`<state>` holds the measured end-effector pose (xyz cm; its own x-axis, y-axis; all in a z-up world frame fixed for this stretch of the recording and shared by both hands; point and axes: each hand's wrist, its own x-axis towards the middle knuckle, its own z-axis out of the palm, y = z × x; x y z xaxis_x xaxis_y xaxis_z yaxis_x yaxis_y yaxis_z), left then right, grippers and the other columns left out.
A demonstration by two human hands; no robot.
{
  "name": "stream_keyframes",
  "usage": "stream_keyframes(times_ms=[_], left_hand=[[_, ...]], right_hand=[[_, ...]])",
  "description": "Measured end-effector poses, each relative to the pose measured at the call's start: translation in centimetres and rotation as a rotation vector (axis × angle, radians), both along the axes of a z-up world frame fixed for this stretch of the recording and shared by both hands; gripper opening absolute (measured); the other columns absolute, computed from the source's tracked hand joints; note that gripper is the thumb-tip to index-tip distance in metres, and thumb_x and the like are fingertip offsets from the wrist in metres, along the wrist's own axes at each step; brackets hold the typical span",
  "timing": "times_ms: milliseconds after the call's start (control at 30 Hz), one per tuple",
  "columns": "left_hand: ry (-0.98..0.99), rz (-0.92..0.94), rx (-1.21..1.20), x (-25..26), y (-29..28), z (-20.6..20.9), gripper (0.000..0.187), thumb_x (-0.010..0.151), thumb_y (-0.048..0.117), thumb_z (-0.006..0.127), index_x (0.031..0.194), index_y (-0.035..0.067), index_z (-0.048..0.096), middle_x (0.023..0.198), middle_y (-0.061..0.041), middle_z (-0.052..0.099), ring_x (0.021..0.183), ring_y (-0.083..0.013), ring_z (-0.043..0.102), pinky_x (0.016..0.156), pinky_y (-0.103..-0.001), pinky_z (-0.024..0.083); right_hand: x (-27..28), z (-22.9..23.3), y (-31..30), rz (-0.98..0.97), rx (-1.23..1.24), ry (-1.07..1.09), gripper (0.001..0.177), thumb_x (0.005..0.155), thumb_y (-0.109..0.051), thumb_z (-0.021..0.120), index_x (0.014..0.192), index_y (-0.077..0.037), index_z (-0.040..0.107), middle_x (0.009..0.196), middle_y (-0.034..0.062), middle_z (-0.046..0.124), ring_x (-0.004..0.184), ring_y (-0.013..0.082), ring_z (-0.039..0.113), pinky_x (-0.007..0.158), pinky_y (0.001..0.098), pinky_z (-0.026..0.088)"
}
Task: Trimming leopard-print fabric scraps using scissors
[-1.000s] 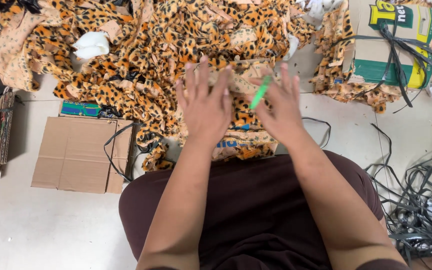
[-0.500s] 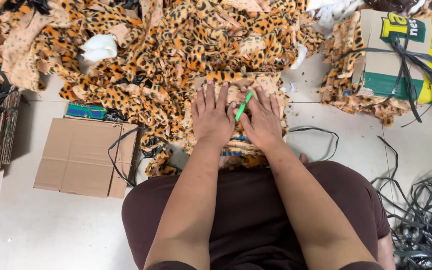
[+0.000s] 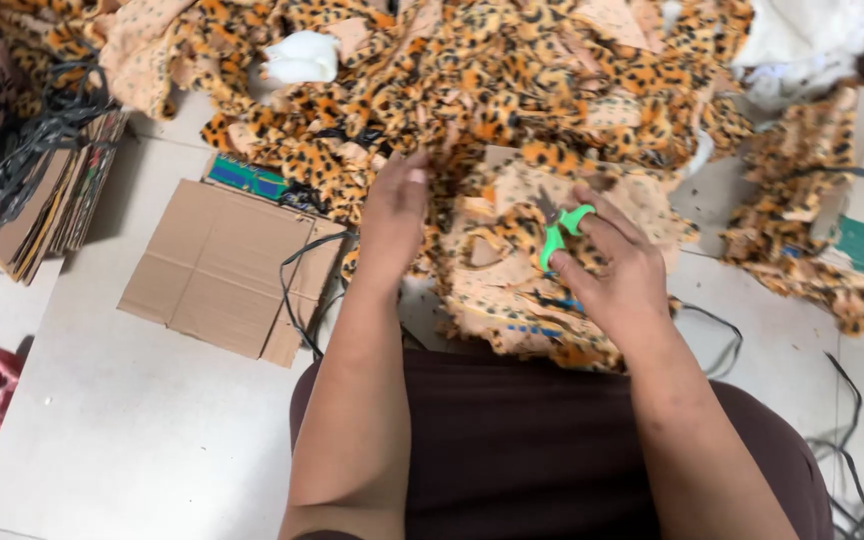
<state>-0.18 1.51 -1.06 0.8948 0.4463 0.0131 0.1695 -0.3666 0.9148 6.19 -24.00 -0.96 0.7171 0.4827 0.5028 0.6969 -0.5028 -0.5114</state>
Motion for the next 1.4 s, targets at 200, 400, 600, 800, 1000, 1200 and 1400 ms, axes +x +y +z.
stream_keyframes(times_ms=[200,400,600,800,1000,1200,1400], left_hand=[[-0.204,0.589,-0.685,1.4,7.1,-6.2,0.039,0.111,0.011,0.035,0.144,0.012,0.057,0.157,-0.024,0.039,0.152,-0.0461,0.022,0.124,-0.061,0.020],[-0.368,0.939,-0.966,5.0,10.4,-14.6,0.051,0.097,0.004,0.041,0.144,0.011,0.058,0.143,-0.031,0.050,0.131,-0.0413,0.049,0.109,-0.053,0.040],[-0.373,1.039,-1.176,6.8,9.4,-14.4,0.049,0.096,0.013,0.048,0.143,0.016,0.060,0.101,-0.023,0.071,0.081,-0.0310,0.074,0.066,-0.039,0.062],[-0.494,1.023,-1.101,6.6,8.8,-12.9,0.041,0.099,0.017,0.049,0.138,0.012,0.064,0.095,-0.021,0.071,0.076,-0.0277,0.073,0.065,-0.040,0.061],[-0.590,1.061,-0.868,6.2,7.7,-10.5,0.034,0.100,0.011,0.043,0.126,0.007,0.065,0.133,-0.008,0.065,0.127,-0.0181,0.060,0.111,-0.032,0.045],[-0.593,0.935,-0.823,5.6,6.6,-9.4,0.026,0.103,0.018,0.044,0.108,0.013,0.070,0.117,-0.003,0.069,0.110,-0.0169,0.061,0.099,-0.031,0.046],[-0.373,0.580,-1.010,4.3,6.4,-5.4,0.058,0.107,0.046,0.029,0.096,0.012,0.074,0.101,-0.007,0.077,0.087,-0.0156,0.067,0.079,-0.031,0.047]], right_hand=[[-1.0,3.7,10.5,0.160,0.073,0.503,0.032,0.087,-0.006,0.073,0.119,-0.006,0.071,0.109,0.0193,0.074,0.110,0.0387,0.070,0.090,0.0497,0.057],[3.5,0.4,23.5,0.216,0.083,1.020,0.052,0.097,-0.044,0.068,0.135,-0.010,0.058,0.130,0.0169,0.065,0.121,0.0305,0.067,0.100,0.0465,0.055],[5.6,-4.9,31.3,0.110,0.091,1.330,0.063,0.091,-0.042,0.075,0.134,0.000,0.056,0.118,0.0215,0.067,0.096,0.0310,0.074,0.078,0.0438,0.063],[6.6,-2.5,31.3,0.216,0.200,1.355,0.045,0.087,-0.035,0.082,0.116,-0.002,0.072,0.107,0.0160,0.072,0.095,0.0265,0.073,0.088,0.0397,0.061],[6.8,8.2,27.6,0.200,0.371,1.277,0.017,0.084,-0.019,0.078,0.097,-0.008,0.075,0.110,0.0101,0.076,0.097,0.0176,0.076,0.098,0.0286,0.065],[8.2,10.6,22.0,0.613,0.857,1.177,0.013,0.101,-0.016,0.073,0.092,-0.008,0.071,0.110,0.0130,0.075,0.097,0.0259,0.075,0.098,0.0343,0.067],[9.0,9.8,17.9,0.887,0.904,1.240,0.027,0.106,-0.022,0.081,0.121,-0.001,0.075,0.125,0.0117,0.076,0.122,0.0268,0.073,0.119,0.0393,0.060]])
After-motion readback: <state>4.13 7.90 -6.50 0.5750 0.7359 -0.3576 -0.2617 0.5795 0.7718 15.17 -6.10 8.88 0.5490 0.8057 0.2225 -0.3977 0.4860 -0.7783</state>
